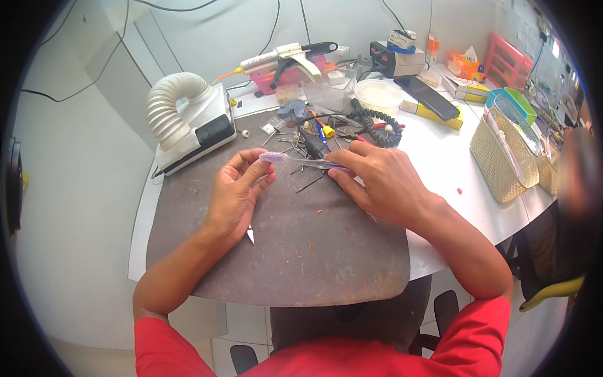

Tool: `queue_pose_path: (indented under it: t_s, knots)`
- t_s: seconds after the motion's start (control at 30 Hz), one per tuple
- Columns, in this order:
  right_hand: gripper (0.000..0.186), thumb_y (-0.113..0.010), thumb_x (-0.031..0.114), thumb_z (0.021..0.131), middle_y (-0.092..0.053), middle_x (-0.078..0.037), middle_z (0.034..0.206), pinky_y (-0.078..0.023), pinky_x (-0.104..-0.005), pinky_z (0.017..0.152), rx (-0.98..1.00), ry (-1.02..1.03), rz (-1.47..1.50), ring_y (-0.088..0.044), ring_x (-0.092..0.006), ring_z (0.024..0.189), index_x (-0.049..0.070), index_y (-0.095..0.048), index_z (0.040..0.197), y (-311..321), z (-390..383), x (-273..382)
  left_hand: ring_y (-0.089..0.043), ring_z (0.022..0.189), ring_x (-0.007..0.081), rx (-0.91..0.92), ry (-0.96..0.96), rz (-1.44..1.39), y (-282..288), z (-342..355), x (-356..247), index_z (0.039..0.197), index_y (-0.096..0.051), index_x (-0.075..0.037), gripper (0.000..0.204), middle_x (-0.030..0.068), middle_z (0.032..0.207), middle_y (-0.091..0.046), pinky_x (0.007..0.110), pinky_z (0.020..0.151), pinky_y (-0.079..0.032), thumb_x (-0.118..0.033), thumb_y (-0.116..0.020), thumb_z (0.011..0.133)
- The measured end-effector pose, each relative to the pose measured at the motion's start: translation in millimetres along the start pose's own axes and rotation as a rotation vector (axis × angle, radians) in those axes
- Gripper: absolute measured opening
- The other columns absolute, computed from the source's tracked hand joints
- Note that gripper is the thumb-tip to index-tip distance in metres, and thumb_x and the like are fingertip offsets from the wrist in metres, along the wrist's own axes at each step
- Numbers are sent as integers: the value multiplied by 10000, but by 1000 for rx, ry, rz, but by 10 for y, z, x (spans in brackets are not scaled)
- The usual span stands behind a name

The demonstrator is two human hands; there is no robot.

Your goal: The person uses a rotary tool to grind and shape a small metal object held in their left hand. They rotate the object to work on different sides and occasionally pause to inspect the progress. The person also uses a small brush to clean debris from the object and the work surface.

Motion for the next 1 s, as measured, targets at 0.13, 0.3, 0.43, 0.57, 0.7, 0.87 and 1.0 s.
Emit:
queue_pose_path:
  t_s: [0.13,0.3,0.43,0.57,0.7,0.87,1.0]
  knots:
    - [208,-603,222,915,-628,-118,841,-483,-401,602,1,-1,5,-619,-298,671,74,-662,1049,-3,-11,-17,-573,935,105,-2,1,-1,-6,1,5,1069,-587,-47,200,24,1007,-605,280,877,-486,-131,-660,904]
    - [201,-604,213,915,-628,-119,830,-483,-400,602,-9,18,17,-619,-297,669,69,-664,1042,-7,-11,-5,-576,928,104,3,-6,-6,3,4,11,1075,-583,-43,206,23,1004,-602,279,875,-489,-124,-660,903]
    - [201,-605,212,914,-628,-120,823,-481,-401,603,-6,13,21,-618,-299,671,65,-665,1038,-6,-11,-7,-577,926,103,8,-4,-5,-16,1,6,1077,-583,-41,209,21,1000,-602,278,874,-489,-123,-662,902]
    - [203,-604,212,915,-628,-122,822,-478,-402,602,-2,11,20,-618,-299,672,63,-665,1039,-9,-10,-14,-578,929,102,6,-5,-7,-7,2,11,1076,-582,-41,210,21,999,-603,277,876,-488,-125,-662,901]
    - [205,-600,212,918,-628,-121,821,-477,-404,602,-1,9,25,-618,-299,676,62,-664,1042,-12,-12,-17,-578,933,103,0,4,-3,-7,-1,8,1079,-579,-41,214,23,1000,-603,278,880,-489,-126,-663,901]
    - [207,-597,213,919,-631,-120,828,-480,-402,610,7,3,26,-622,-299,687,63,-664,1045,-22,-10,-27,-578,937,108,-2,4,6,-10,-6,-3,1085,-575,-38,222,29,1008,-601,280,882,-490,-127,-662,902]
    - [206,-596,211,919,-635,-119,840,-483,-399,618,16,-3,25,-625,-300,697,63,-664,1045,-19,-5,-13,-578,939,112,3,2,1,-8,-3,3,1087,-575,-36,224,33,1011,-600,281,879,-491,-125,-662,902]
Point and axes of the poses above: each hand's wrist, its own z-axis towards the middle knuckle, its own y-axis out of the back of the hand, x = y × z, the point moved 10 cm from there along z, towards the middle knuckle
